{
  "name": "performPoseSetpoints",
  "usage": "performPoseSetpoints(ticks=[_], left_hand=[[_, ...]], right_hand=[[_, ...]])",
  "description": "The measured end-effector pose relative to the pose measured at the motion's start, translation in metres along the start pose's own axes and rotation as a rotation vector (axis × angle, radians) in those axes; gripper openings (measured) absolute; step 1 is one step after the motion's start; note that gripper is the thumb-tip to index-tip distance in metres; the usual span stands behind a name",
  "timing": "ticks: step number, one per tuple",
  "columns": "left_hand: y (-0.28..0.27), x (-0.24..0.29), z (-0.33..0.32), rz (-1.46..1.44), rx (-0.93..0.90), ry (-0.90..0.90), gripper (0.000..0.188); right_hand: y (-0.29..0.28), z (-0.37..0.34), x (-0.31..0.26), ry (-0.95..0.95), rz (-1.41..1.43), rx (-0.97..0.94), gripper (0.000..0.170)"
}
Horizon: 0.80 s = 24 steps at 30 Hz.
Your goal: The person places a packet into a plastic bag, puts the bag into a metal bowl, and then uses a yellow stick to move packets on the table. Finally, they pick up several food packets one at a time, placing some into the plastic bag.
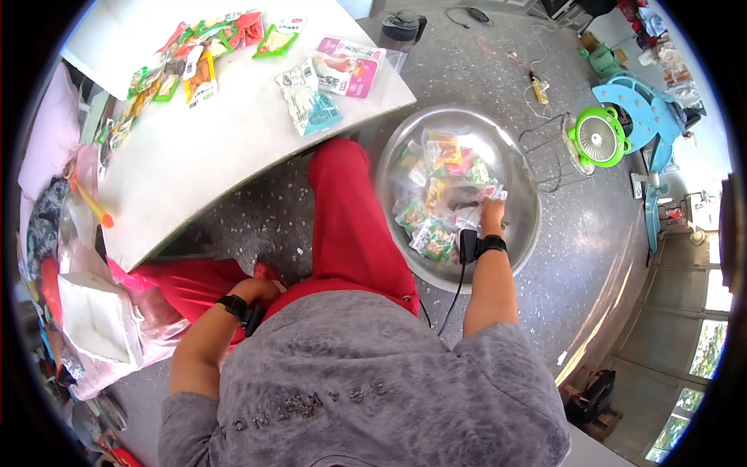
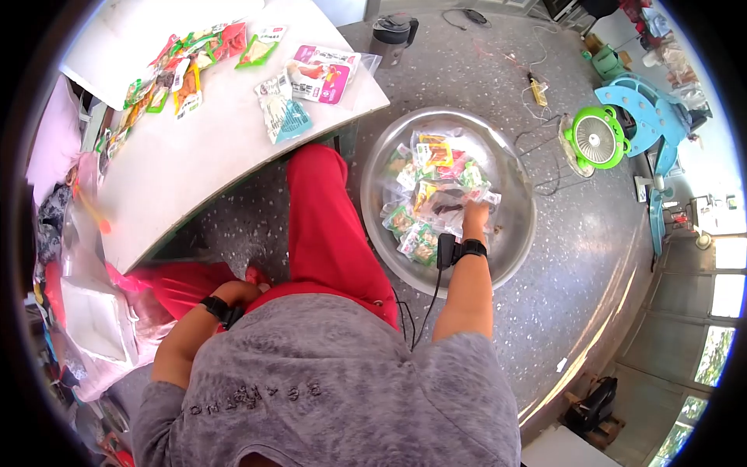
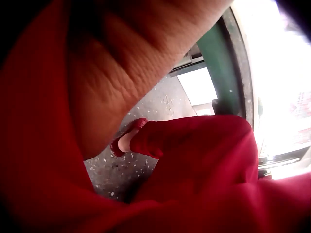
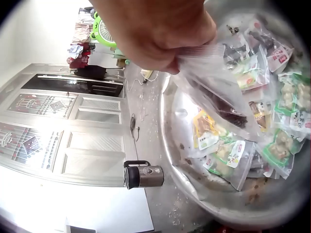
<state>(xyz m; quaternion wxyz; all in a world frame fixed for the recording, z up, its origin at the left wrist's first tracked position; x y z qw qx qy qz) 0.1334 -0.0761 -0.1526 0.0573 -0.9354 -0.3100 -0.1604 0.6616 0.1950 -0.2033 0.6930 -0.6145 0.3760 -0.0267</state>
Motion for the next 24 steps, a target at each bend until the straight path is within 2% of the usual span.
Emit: performPoseSetpoints(ticks=[2, 3, 6, 7, 8, 12, 13, 14, 15, 17, 18, 20, 21, 23, 24], left_hand=[[0.002, -0.003, 0.000, -0.104, -0.015, -0.030, 0.039], [0.002, -0.004, -0.001, -0.154, -0.020, -0.046, 0.039], [0.000, -0.006, 0.008, -0.063, -0.046, 0.062, 0.039], [-0.001, -0.010, 0.014, -0.082, -0.013, 0.054, 0.034], [0.000, -0.016, 0.020, -0.102, 0.020, 0.047, 0.030], [-0.001, -0.018, 0.015, -0.110, 0.030, 0.059, 0.035], [0.001, -0.024, 0.021, -0.087, 0.013, 0.082, 0.037], [0.003, -0.052, 0.058, -0.039, -0.005, 0.127, 0.036], [0.004, -0.073, 0.088, 0.001, -0.015, 0.170, 0.035], [0.007, -0.097, 0.122, 0.141, -0.053, 0.092, 0.035], [0.007, -0.102, 0.126, 0.202, -0.069, 0.051, 0.035], [0.001, -0.058, 0.072, 0.253, 0.009, 0.036, 0.037], [-0.002, -0.054, 0.063, 0.258, 0.027, 0.029, 0.037], [-0.001, -0.054, 0.063, 0.176, 0.046, 0.024, 0.039], [-0.001, -0.056, 0.065, 0.132, 0.052, 0.021, 0.040]], right_hand=[[0.023, 0.037, 0.015, -0.193, -0.187, 0.074, 0.015], [0.055, 0.066, 0.050, 0.149, 0.244, -0.050, 0.010], [0.034, 0.011, 0.005, 0.522, 0.679, -0.191, 0.014], [0.058, 0.014, 0.027, 0.594, 0.728, -0.317, 0.020], [0.062, 0.009, 0.028, 0.585, 0.661, -0.326, 0.018], [0.079, -0.016, 0.030, 0.542, 0.392, -0.364, 0.012], [0.076, -0.019, 0.024, 0.458, 0.423, -0.384, 0.010], [0.073, -0.021, 0.012, 0.366, 0.456, -0.409, 0.008], [0.071, -0.023, -0.007, 0.265, 0.490, -0.442, 0.006], [0.066, -0.033, -0.063, 0.042, 0.562, -0.531, 0.004], [0.042, -0.054, -0.103, 0.039, 0.593, -0.509, 0.007], [0.026, -0.072, -0.155, -0.061, 0.559, -0.551, 0.014], [0.032, -0.071, -0.171, -0.114, 0.589, -0.592, 0.014], [0.003, -0.111, -0.228, -0.185, 0.601, -0.529, 0.020], [0.012, -0.110, -0.240, -0.247, 0.614, -0.526, 0.021]])
Point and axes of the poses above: each hand's wrist, its own z-axis towards the middle knuckle, its own y-axis out of the palm, x = y × z, the point moved 6 cm from there along z, towards the middle knuckle, and after that the axes turned 13 degrees about -z, right-handed, at the moved point
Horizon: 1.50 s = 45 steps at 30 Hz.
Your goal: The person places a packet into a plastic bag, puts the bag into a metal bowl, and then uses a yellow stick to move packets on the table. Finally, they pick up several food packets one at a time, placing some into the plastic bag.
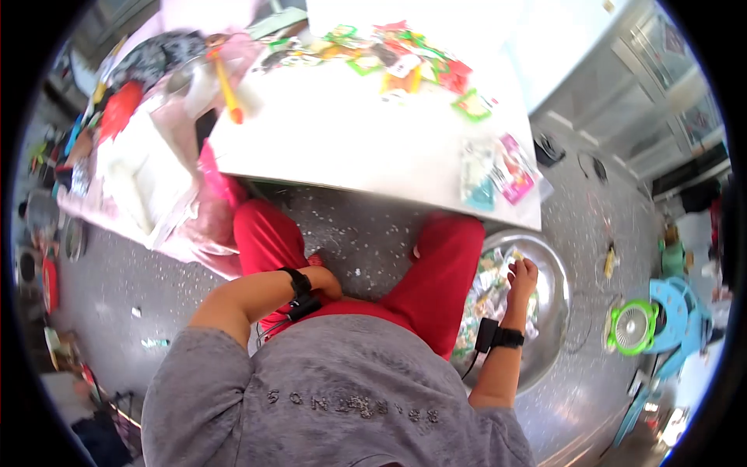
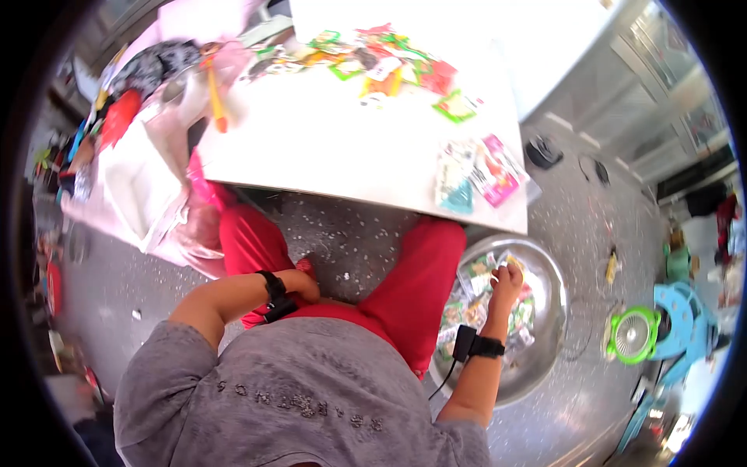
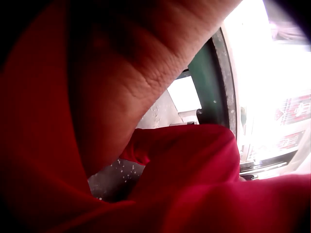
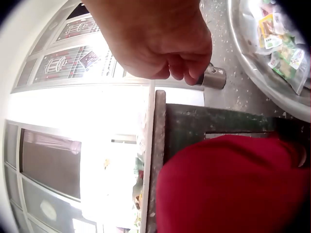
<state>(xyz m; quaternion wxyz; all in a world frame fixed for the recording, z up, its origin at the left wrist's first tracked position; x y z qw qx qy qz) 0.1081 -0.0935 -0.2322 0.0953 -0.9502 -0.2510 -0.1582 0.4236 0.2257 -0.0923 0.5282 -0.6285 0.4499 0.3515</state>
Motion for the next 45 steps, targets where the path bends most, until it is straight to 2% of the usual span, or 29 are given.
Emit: performPoseSetpoints(ticks=[4, 5, 6, 8, 11, 12, 14, 15, 19, 20, 21, 23, 26, 27, 28, 29, 30, 31, 35, 36, 38, 45], left_hand=[[0.009, -0.012, 0.010, -0.197, -0.037, -0.023, 0.046], [0.014, -0.013, 0.012, -0.264, -0.107, -0.011, 0.049], [0.009, -0.006, -0.004, -0.284, -0.079, 0.008, 0.047], [0.000, 0.015, -0.048, -0.316, -0.030, 0.050, 0.044], [-0.011, 0.023, -0.036, 0.005, 0.149, 0.301, 0.040], [-0.019, 0.017, -0.026, 0.014, 0.220, 0.341, 0.037], [-0.037, 0.006, -0.012, 0.041, 0.361, 0.423, 0.032], [-0.050, 0.004, -0.028, -0.011, 0.505, 0.450, 0.030], [-0.086, -0.026, -0.135, -0.437, 1.076, 0.501, 0.025], [-0.090, -0.028, -0.172, -0.520, 1.137, 0.538, 0.024], [-0.092, -0.041, -0.189, -0.559, 1.285, 0.584, 0.022], [-0.089, -0.066, -0.228, -0.619, 1.495, 0.567, 0.018], [-0.070, -0.111, -0.278, -0.707, 1.765, 0.467, 0.012], [-0.060, -0.128, -0.291, -0.792, 1.855, 0.366, 0.013], [-0.051, -0.147, -0.300, -1.013, 1.846, 0.301, 0.013], [-0.042, -0.152, -0.326, -0.819, 2.031, 0.197, 0.017], [-0.035, -0.175, -0.337, -0.750, 2.155, 0.086, 0.017], [-0.030, -0.197, -0.349, -0.675, 2.191, 0.075, 0.016], [-0.008, -0.282, -0.377, -0.582, 2.336, -0.204, 0.014], [-0.006, -0.310, -0.376, -0.612, 2.300, -0.267, 0.016], [-0.007, -0.328, -0.380, -0.622, 2.243, -0.394, 0.022], [-0.028, -0.352, -0.365, -0.558, 1.984, -0.544, 0.034]], right_hand=[[0.051, -0.030, -0.069, -0.310, -0.026, -0.093, 0.019], [0.063, -0.036, -0.077, -0.364, -0.048, -0.142, 0.018], [0.076, -0.050, -0.092, -0.399, -0.043, -0.161, 0.021], [0.099, -0.054, -0.092, -0.587, -0.100, -0.169, 0.023], [0.124, -0.076, -0.102, -0.685, -0.205, -0.161, 0.022], [0.129, -0.083, -0.103, -0.718, -0.273, -0.152, 0.022], [0.139, -0.096, -0.106, -0.982, -0.512, -0.067, 0.021], [0.143, -0.102, -0.107, -1.114, -0.631, -0.017, 0.021], [0.149, -0.108, -0.112, -1.200, -0.663, -0.009, 0.020], [0.149, -0.108, -0.112, -1.208, -0.671, -0.008, 0.019], [0.149, -0.108, -0.112, -1.215, -0.680, -0.003, 0.019], [0.148, -0.109, -0.113, -1.225, -0.686, 0.007, 0.018], [0.146, -0.111, -0.114, -1.235, -0.672, 0.015, 0.016], [0.146, -0.111, -0.114, -1.237, -0.668, 0.014, 0.016], [0.146, -0.110, -0.114, -1.238, -0.663, 0.014, 0.016], [0.146, -0.110, -0.113, -1.241, -0.665, 0.015, 0.016], [0.146, -0.110, -0.113, -1.243, -0.668, 0.015, 0.016], [0.146, -0.110, -0.113, -1.246, -0.672, 0.016, 0.016], [0.147, -0.110, -0.112, -1.258, -0.660, 0.021, 0.016], [0.147, -0.111, -0.113, -1.251, -0.665, 0.016, 0.016], [0.147, -0.111, -0.112, -1.244, -0.681, 0.007, 0.016], [0.154, -0.110, -0.112, -1.256, -0.730, 0.003, 0.015]])
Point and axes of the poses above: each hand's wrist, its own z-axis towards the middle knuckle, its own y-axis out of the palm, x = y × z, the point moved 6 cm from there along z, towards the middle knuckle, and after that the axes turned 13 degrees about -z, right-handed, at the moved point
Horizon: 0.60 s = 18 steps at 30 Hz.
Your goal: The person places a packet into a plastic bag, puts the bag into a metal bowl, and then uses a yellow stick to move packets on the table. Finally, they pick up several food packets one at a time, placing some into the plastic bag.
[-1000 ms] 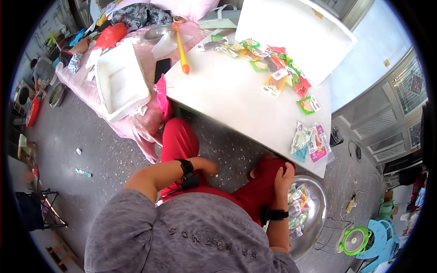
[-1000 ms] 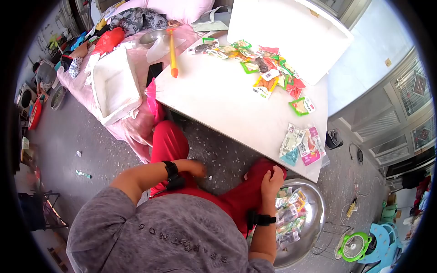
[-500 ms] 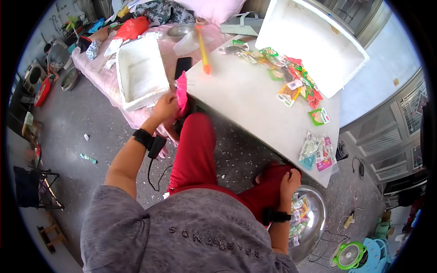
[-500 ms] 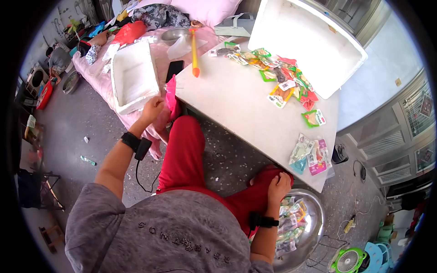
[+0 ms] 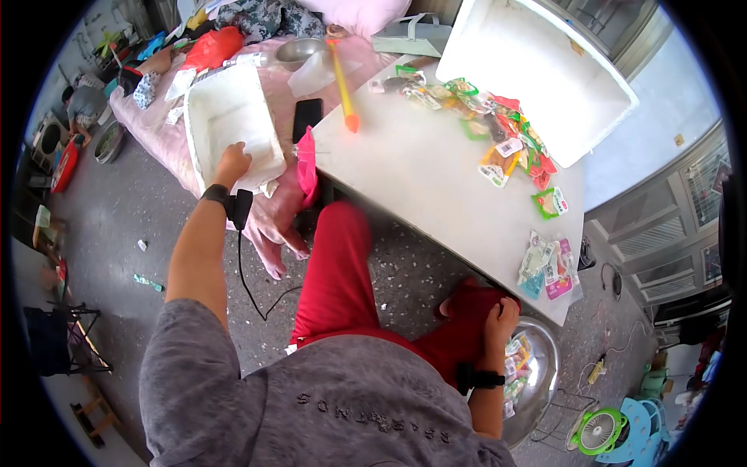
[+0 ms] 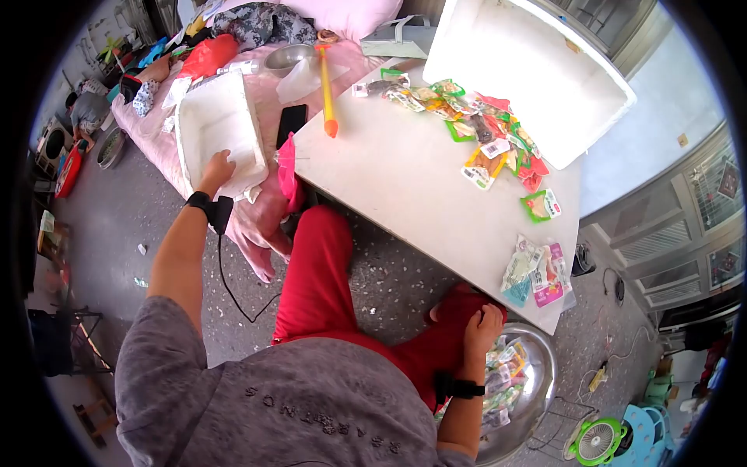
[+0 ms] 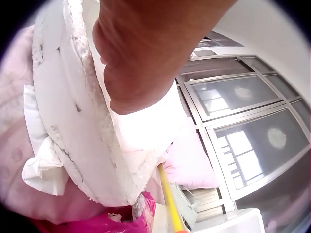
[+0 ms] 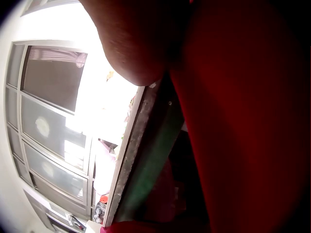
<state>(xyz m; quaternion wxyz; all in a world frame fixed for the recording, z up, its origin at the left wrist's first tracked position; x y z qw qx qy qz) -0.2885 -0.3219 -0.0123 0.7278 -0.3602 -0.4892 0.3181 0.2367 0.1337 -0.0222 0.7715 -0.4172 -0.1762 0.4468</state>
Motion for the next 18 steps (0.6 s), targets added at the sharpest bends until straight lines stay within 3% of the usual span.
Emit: performPoseSetpoints(ticks=[11, 14, 18], left_hand=[[0.016, -0.021, 0.021, -0.074, -0.144, -0.025, 0.020], [0.009, -0.025, 0.025, -0.099, -0.100, -0.010, 0.021], [-0.024, 0.001, 0.021, -0.208, 0.113, 0.003, 0.020]], right_hand=[[0.004, 0.006, -0.001, -0.012, -0.043, -0.033, 0.015], [0.003, 0.005, 0.000, -0.008, -0.043, -0.036, 0.015], [0.005, 0.003, 0.003, -0.002, -0.030, -0.032, 0.015]])
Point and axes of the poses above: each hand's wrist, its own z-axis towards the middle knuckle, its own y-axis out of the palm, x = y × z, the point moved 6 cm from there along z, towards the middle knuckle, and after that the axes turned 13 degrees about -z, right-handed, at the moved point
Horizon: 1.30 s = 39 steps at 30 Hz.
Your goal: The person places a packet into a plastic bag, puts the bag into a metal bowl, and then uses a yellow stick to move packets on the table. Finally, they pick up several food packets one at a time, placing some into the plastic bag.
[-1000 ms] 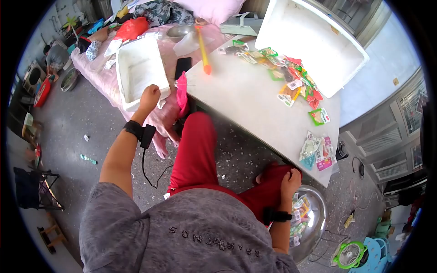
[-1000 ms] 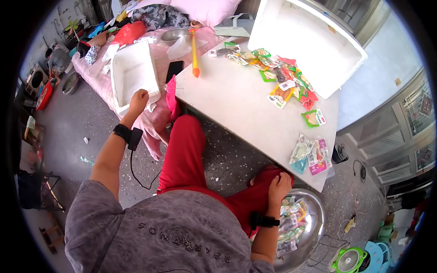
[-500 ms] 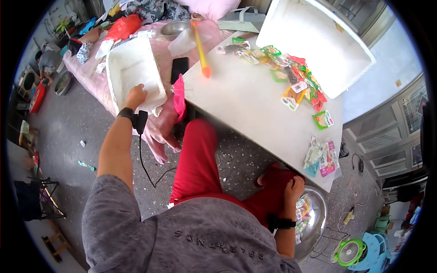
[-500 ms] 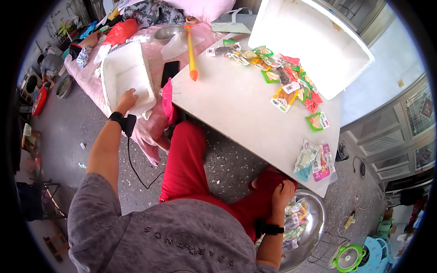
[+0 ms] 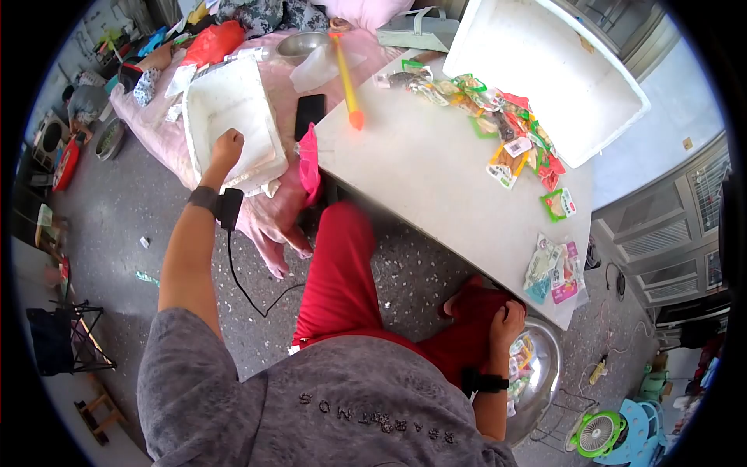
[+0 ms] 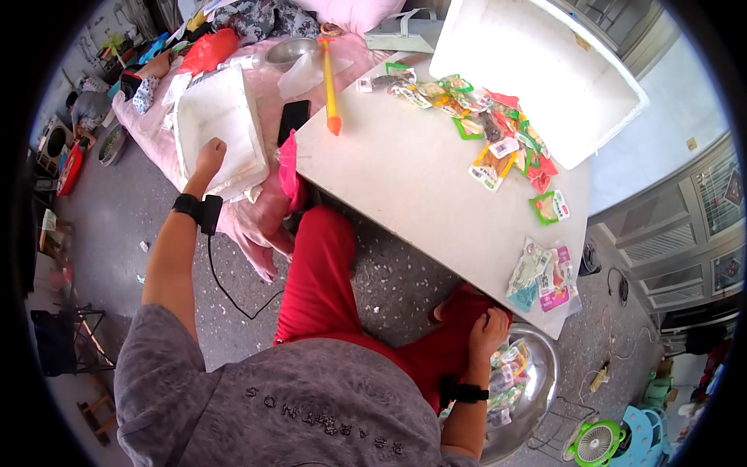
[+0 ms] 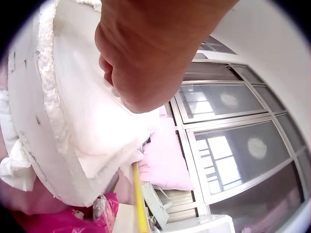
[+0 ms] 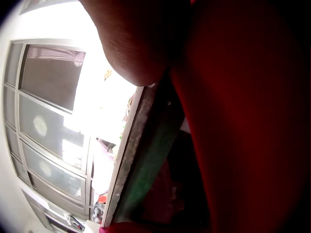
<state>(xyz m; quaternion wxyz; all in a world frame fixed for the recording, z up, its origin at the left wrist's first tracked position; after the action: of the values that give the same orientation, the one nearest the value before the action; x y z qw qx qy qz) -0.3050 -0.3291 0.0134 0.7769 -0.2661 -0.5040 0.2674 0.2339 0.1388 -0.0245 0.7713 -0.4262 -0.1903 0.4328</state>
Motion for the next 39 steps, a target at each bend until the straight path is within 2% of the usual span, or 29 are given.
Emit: performPoseSetpoints(ticks=[2, 5, 6, 7, 8, 12, 13, 15, 17, 18, 21, 23, 26, 28, 30, 33, 36, 38, 39], left_hand=[[-0.012, 0.025, -0.006, -0.074, 0.066, 0.038, 0.020], [-0.012, 0.061, -0.020, -0.446, 0.053, -0.083, 0.018], [-0.008, 0.081, -0.029, -0.582, 0.000, -0.154, 0.014], [-0.001, 0.099, -0.039, -0.690, -0.048, -0.150, 0.012], [0.007, 0.116, -0.049, -0.800, -0.101, -0.145, 0.011], [0.060, 0.178, -0.097, -1.038, -0.258, -0.153, 0.009], [0.073, 0.195, -0.113, -1.131, -0.295, -0.189, 0.010], [0.107, 0.213, -0.138, -1.173, -0.405, -0.175, 0.009], [0.133, 0.238, -0.168, -1.183, -0.527, -0.188, 0.011], [0.145, 0.248, -0.182, -1.191, -0.582, -0.193, 0.011], [0.167, 0.274, -0.217, -1.210, -0.724, -0.208, 0.009], [0.184, 0.278, -0.231, -1.170, -0.752, -0.163, 0.007], [0.188, 0.287, -0.237, -1.116, -0.784, -0.082, 0.005], [0.190, 0.287, -0.237, -1.127, -0.805, -0.064, 0.004], [0.194, 0.287, -0.238, -1.183, -0.832, -0.089, 0.003], [0.183, 0.291, -0.240, -1.255, -0.926, -0.282, 0.005], [0.187, 0.282, -0.233, -1.235, -0.887, -0.349, 0.009], [0.175, 0.279, -0.214, -1.077, -0.571, -0.103, 0.007], [0.162, 0.285, -0.205, -0.989, -0.415, 0.014, 0.007]], right_hand=[[0.000, -0.001, 0.000, 0.013, 0.025, 0.004, 0.014], [0.000, 0.002, 0.002, 0.090, 0.137, 0.013, 0.013], [0.000, 0.005, 0.002, 0.141, 0.209, 0.015, 0.013], [-0.004, 0.012, -0.002, 0.195, 0.276, 0.020, 0.013], [-0.005, 0.018, -0.005, 0.269, 0.383, -0.070, 0.013], [-0.006, 0.046, -0.043, 0.235, 0.608, -0.025, 0.010], [0.000, 0.052, -0.053, 0.242, 0.697, -0.084, 0.010], [0.001, 0.066, -0.085, 0.244, 0.847, -0.120, 0.007], [0.021, 0.070, -0.111, 0.325, 1.041, -0.407, 0.010], [0.031, 0.073, -0.124, 0.303, 1.108, -0.502, 0.015], [0.037, 0.078, -0.164, 0.472, 1.373, -0.669, 0.017], [0.044, 0.076, -0.180, 0.592, 1.543, -0.758, 0.017], [0.056, 0.074, -0.183, 0.683, 1.573, -0.727, 0.018], [0.065, 0.073, -0.182, 0.668, 1.645, -0.679, 0.016], [0.070, 0.071, -0.181, 0.675, 1.681, -0.655, 0.015], [0.071, 0.072, -0.180, 0.704, 1.694, -0.660, 0.013], [0.072, 0.075, -0.178, 0.727, 1.715, -0.665, 0.011], [0.073, 0.082, -0.171, 0.765, 1.705, -0.632, 0.011], [0.071, 0.088, -0.166, 0.710, 1.612, -0.576, 0.011]])
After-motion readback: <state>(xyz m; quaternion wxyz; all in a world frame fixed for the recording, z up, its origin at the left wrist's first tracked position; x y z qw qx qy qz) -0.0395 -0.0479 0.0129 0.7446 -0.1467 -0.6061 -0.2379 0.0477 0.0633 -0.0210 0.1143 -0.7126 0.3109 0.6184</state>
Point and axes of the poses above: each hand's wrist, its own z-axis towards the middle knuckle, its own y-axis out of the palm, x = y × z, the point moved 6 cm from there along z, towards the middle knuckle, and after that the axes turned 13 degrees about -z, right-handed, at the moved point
